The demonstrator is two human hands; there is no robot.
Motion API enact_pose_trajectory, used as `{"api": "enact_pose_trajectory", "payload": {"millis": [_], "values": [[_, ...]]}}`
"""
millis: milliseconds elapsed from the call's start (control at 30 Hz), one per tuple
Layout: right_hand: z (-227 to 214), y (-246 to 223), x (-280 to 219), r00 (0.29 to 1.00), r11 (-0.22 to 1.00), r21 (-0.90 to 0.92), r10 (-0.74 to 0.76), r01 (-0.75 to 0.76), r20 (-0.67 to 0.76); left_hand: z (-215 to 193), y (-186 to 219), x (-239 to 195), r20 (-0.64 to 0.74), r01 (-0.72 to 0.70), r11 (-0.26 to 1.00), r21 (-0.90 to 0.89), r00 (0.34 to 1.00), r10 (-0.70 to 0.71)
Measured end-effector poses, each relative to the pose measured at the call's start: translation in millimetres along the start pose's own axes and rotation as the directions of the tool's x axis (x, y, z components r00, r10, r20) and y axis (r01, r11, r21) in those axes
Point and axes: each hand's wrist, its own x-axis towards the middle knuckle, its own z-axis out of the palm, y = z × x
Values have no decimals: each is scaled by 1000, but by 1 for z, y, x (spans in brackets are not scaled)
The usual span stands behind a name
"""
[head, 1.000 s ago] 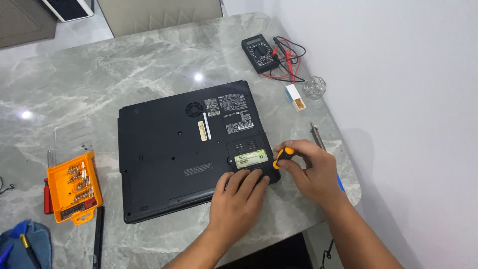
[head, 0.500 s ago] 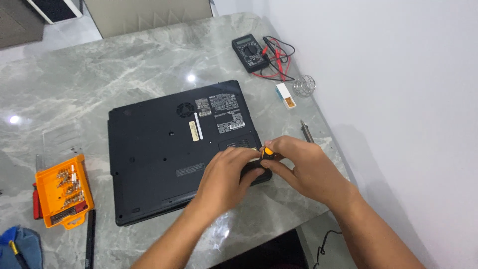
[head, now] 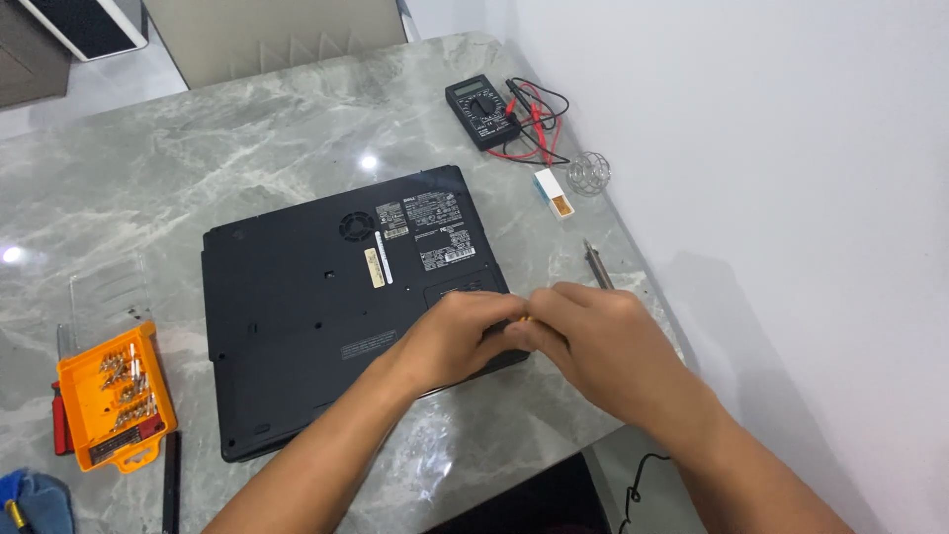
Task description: The person opens and closes a black laptop on a marble table, then flips it over to access the underside. Using a yellow-handled screwdriver, the person unscrews several screws from the bottom panel of the laptop.
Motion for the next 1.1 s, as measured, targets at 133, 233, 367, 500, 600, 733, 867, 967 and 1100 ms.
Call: {"api": "enact_pose_trajectory", "payload": {"millis": [133,233,367,500,600,733,867,967,1100], "values": [[-3,-2,7,1000,1000,-5,-19,19,-9,-7,0,4,16,-17,1000,-16,1000,17],[-9,-7,11,1000,1000,-20,24,-24,14,-13,3,11,82,3,999,-42,997,1],[-10,-10,9,999,999,-32,7,-6,49,-15,0,12,176,-16,1000,-21,984,19],[-11,-3,8,996,994,-110,-9,19,88,-13,-7,17,114,-127,986,110,987,114],[-17,-3,1,991,989,-145,45,-27,123,-6,-11,15,107,-141,965,223,987,119],[-24,-15,-2,985,984,-176,45,-15,168,-3,-14,11,68,-160,960,232,987,148],[-31,-28,0,968,995,-97,-14,39,249,-13,-3,8,99,-166,979,120,983,154],[-32,-33,3,964,997,-67,-23,42,264,-21,7,7,139,-144,989,34,981,138],[-30,-29,2,959,999,-43,39,-28,282,-11,-14,4,131,-113,987,112,986,98]]}}
